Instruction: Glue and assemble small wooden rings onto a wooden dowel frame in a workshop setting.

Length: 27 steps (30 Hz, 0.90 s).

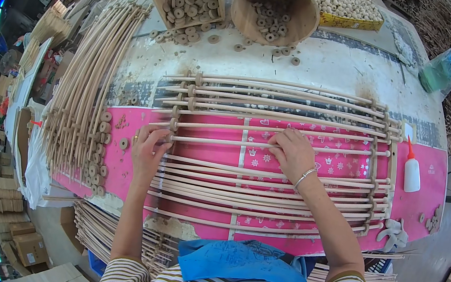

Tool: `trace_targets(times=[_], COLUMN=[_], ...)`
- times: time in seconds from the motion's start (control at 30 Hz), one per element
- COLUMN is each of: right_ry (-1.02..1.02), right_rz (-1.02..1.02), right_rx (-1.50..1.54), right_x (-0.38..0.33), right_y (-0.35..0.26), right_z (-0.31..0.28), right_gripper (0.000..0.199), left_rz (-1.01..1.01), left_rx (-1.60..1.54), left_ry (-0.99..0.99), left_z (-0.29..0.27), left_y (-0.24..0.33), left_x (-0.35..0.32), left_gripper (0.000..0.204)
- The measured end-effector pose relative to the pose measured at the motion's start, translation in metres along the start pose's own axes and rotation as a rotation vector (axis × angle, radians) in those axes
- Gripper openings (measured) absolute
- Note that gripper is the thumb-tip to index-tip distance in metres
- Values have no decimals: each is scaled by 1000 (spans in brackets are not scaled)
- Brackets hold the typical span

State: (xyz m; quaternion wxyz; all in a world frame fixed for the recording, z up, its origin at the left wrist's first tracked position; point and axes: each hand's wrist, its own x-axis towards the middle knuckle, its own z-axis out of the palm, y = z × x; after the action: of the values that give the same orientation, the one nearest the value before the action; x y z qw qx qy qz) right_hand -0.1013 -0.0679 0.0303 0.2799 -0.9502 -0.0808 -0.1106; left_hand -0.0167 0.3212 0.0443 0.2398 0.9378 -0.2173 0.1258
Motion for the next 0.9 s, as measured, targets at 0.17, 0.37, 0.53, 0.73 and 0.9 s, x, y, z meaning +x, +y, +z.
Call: trace_targets(times=[0.17, 0.37, 0.53, 0.73, 0.9], right_ry=[55, 147, 166, 148, 159], right_rz=[-32, -14, -15, -13, -28], right_rx=[86, 82, 61, -4, -21], right_x=[2, 17, 21, 23, 22], right_y=[-9, 0, 26, 34, 31], right_z=[-12, -41, -38, -30, -28], right_gripper=[14, 13, 12, 12, 13], left_rz=[-20, -155, -287, -391, -444], left_rx=[-19, -139, -262, -294, -218], left_ry=[-31, 325, 250, 332, 338], left_z=[-20, -47, -37, -31, -44], left_y=[13, 1, -33, -99, -144], left_x=[5, 16, 5, -4, -7], left_gripper=[44, 50, 44, 41, 34])
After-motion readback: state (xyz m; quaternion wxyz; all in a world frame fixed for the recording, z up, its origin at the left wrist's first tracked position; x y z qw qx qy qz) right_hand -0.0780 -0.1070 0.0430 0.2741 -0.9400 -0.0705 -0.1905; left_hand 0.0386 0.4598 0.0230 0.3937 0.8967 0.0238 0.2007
